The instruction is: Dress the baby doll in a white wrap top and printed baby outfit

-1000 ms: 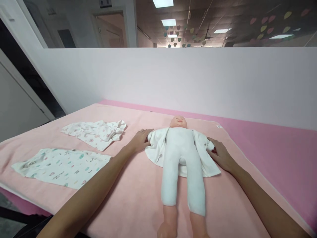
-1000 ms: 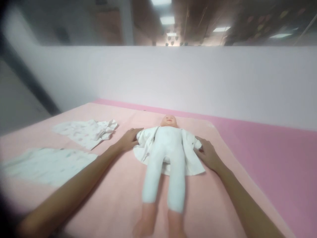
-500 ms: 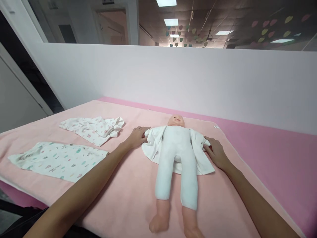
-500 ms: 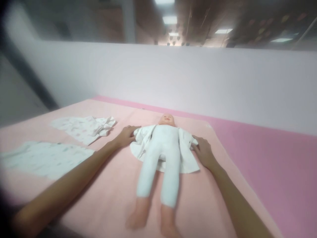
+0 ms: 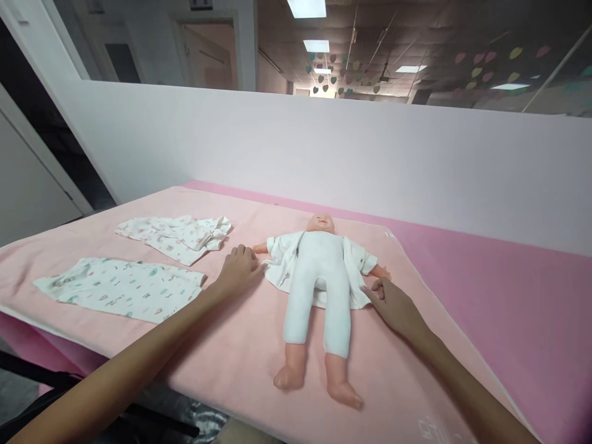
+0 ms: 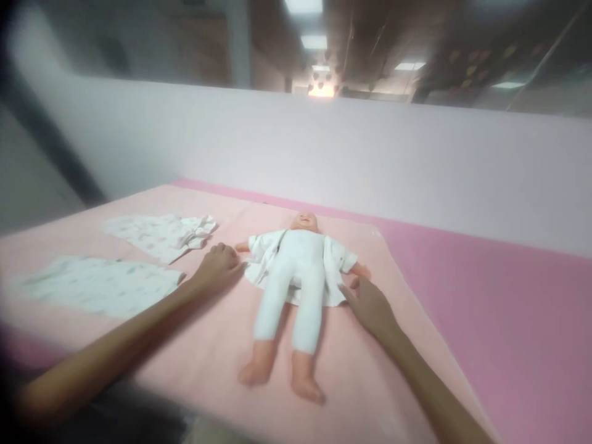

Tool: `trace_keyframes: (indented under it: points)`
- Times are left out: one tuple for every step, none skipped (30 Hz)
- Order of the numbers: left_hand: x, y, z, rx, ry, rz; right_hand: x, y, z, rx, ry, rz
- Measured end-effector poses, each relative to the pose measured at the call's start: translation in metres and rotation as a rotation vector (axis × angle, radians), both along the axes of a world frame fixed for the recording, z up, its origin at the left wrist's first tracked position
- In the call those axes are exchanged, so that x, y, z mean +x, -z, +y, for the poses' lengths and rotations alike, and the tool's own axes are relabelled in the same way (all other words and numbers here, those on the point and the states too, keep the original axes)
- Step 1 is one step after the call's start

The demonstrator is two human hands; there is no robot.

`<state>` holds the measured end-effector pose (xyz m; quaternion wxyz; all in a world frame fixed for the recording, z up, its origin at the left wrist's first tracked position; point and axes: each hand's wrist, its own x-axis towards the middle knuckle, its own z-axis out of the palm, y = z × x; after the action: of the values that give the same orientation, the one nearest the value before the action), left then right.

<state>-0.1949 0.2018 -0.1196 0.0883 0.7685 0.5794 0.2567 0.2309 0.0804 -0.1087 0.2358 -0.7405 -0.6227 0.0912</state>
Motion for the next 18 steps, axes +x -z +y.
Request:
trace_keyframes:
  points:
    - [0.005, -0.001, 0.002, -0.018, -0.009, 0.002, -0.005, 0.001, 0.004, -0.026, -0.002, 0.005]
    - [0.01, -0.003, 0.005, -0.044, -0.024, 0.016, -0.01, 0.001, 0.008, -0.052, -0.005, 0.014]
    - [0.015, -0.005, 0.007, -0.078, -0.032, 0.032, -0.015, 0.001, 0.012, -0.077, -0.008, 0.029]
    - [0.019, -0.008, 0.008, -0.119, -0.025, 0.031, -0.02, 0.0, 0.015, -0.099, -0.017, 0.053]
    - [0.022, -0.012, 0.009, -0.158, -0.018, 0.016, -0.023, -0.002, 0.016, -0.117, -0.031, 0.087]
    - [0.023, -0.015, 0.009, -0.192, -0.013, -0.006, -0.025, -0.005, 0.016, -0.121, -0.051, 0.132]
    - [0.022, -0.018, 0.008, -0.219, -0.008, -0.044, -0.026, -0.009, 0.013, -0.106, -0.075, 0.187]
    - [0.019, -0.02, 0.006, -0.237, 0.0, -0.105, -0.024, -0.013, 0.009, -0.073, -0.095, 0.243]
    - [0.015, -0.021, 0.004, -0.245, 0.009, -0.181, -0.021, -0.017, 0.003, -0.025, -0.102, 0.292]
    - [0.009, -0.022, 0.002, -0.246, 0.017, -0.262, -0.017, -0.021, -0.003, 0.029, -0.092, 0.324]
    - [0.001, -0.022, -0.001, -0.24, 0.023, -0.34, -0.011, -0.025, -0.01, 0.078, -0.062, 0.336]
    - [-0.007, -0.022, -0.003, -0.231, 0.024, -0.409, -0.005, -0.028, -0.016, 0.111, -0.021, 0.331]
    - [-0.015, -0.021, -0.005, -0.222, 0.022, -0.449, 0.001, -0.03, -0.022, 0.121, 0.023, 0.32]
    - [-0.023, -0.021, -0.007, -0.216, 0.013, -0.446, 0.006, -0.032, -0.026, 0.108, 0.055, 0.313]
    - [-0.029, -0.021, -0.008, -0.216, 0.003, -0.409, 0.009, -0.032, -0.028, 0.079, 0.067, 0.323]
    - [-0.035, -0.021, -0.008, -0.221, -0.005, -0.349, 0.011, -0.033, -0.029, 0.04, 0.065, 0.351]
    - [-0.039, -0.021, -0.007, -0.222, -0.009, -0.282, 0.011, -0.032, -0.027, -0.005, 0.058, 0.396]
    - [-0.041, -0.022, -0.005, -0.204, -0.007, -0.216, 0.01, -0.032, -0.024, -0.055, 0.051, 0.456]
